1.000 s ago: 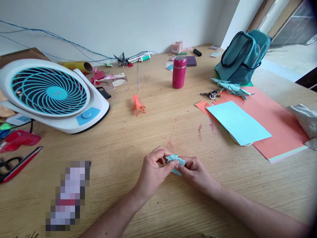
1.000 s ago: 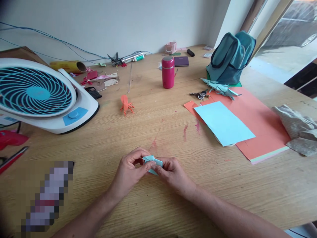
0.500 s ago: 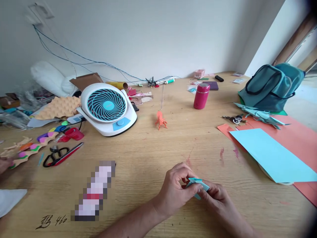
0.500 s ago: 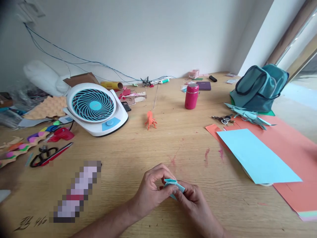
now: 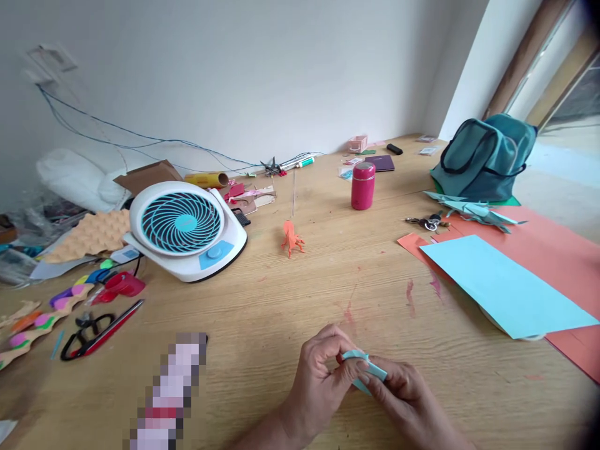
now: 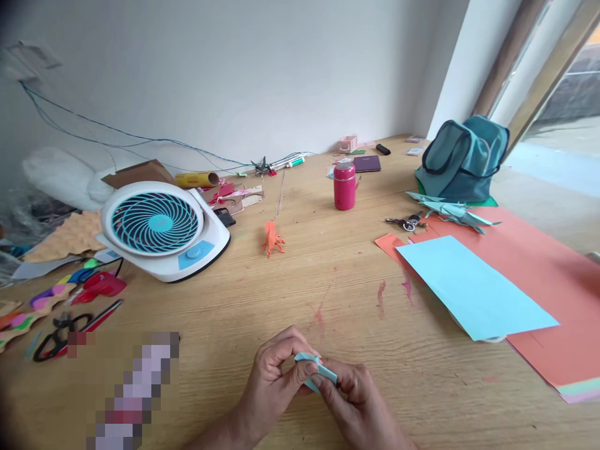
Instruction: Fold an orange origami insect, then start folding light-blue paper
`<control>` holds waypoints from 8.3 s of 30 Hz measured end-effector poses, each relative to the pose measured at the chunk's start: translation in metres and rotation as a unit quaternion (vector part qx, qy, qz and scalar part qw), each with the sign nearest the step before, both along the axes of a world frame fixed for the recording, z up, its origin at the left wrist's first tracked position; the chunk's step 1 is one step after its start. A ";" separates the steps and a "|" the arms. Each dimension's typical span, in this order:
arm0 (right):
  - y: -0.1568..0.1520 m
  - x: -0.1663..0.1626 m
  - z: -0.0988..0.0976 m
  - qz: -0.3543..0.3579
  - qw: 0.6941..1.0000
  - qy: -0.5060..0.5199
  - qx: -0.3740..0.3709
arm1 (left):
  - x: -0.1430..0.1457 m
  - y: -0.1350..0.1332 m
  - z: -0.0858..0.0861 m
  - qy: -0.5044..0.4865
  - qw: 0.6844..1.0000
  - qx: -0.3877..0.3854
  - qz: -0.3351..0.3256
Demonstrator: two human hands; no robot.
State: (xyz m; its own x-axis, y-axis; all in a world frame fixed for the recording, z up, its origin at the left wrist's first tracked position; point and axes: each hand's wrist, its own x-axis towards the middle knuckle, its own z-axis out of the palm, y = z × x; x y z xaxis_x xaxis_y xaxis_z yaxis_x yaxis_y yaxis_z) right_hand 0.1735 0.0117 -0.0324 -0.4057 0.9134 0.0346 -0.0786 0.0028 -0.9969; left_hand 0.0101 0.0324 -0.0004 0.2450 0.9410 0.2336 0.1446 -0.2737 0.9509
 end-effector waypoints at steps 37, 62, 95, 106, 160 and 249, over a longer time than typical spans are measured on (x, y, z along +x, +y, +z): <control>0.009 0.002 0.008 -0.010 0.990 0.038 -0.134 | 0.000 0.009 0.000 0.046 0.988 -0.146 0.021; 0.005 -0.001 0.006 -0.050 0.991 0.040 -0.119 | 0.002 0.001 -0.005 -0.034 0.984 -0.176 0.000; 0.004 -0.002 0.004 -0.063 0.988 0.038 -0.136 | 0.002 0.004 -0.006 -0.030 0.979 -0.201 0.028; 0.002 -0.002 0.003 -0.061 0.986 0.022 -0.153 | 0.003 0.006 0.000 -0.079 0.976 -0.196 0.049; 0.007 0.008 0.000 -0.103 0.988 0.018 -0.114 | -0.008 0.014 0.003 -0.036 0.976 -0.213 -0.024; 0.015 0.031 0.010 0.025 0.983 -0.178 0.034 | -0.009 0.018 -0.011 0.086 0.991 -0.097 -0.033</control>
State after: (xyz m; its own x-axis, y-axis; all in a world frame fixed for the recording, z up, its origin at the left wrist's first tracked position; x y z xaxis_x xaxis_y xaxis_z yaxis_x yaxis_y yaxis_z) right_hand 0.2041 0.0270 -0.0221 -0.4468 0.8928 -0.0573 0.2726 0.0749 -0.9592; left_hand 0.0010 0.0507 -0.0111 0.3285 0.9445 -0.0001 0.2976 -0.1034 0.9491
